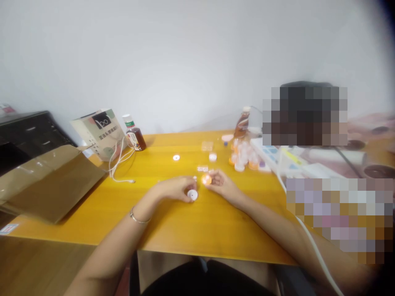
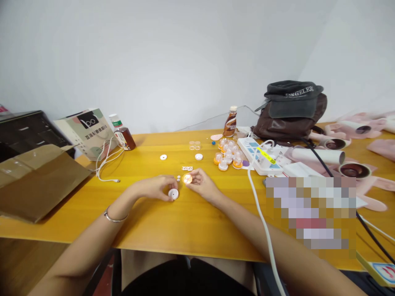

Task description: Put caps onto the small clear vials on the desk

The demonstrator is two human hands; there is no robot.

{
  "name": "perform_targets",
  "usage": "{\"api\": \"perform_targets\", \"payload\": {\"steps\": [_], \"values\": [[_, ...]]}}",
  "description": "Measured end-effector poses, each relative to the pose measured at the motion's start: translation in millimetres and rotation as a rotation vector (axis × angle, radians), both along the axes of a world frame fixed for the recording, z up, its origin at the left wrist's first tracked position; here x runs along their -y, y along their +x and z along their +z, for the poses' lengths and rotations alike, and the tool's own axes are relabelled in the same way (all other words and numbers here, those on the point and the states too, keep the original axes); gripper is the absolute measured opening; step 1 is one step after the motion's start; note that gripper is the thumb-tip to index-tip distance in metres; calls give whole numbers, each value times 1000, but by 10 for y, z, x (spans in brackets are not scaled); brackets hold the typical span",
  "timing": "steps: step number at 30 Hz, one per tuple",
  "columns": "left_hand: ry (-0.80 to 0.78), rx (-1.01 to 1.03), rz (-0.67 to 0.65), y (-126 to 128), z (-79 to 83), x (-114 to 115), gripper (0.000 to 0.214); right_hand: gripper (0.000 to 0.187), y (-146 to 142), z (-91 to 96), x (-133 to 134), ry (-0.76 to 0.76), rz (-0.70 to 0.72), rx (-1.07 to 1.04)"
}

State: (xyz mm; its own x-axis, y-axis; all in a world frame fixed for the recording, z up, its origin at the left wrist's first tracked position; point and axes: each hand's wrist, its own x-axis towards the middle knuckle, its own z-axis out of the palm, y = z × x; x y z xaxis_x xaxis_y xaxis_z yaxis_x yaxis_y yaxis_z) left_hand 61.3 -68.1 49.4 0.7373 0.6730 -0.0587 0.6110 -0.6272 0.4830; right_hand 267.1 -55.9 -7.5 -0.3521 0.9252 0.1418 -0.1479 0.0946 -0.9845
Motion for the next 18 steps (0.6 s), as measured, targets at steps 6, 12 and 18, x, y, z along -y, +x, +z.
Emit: {"api": "perform_targets", "payload": {"steps": [6, 12, 18], "values": [[241, 241, 204, 185, -9, 53, 19, 38, -42, -30, -8, 13, -14, -32], [332, 306, 357, 364, -212, 38, 14, 32, -51, -40, 9, 67, -28, -21], [355, 257, 473, 430, -244, 37, 18, 26, -61, -71, 27, 142, -37, 36]]}}
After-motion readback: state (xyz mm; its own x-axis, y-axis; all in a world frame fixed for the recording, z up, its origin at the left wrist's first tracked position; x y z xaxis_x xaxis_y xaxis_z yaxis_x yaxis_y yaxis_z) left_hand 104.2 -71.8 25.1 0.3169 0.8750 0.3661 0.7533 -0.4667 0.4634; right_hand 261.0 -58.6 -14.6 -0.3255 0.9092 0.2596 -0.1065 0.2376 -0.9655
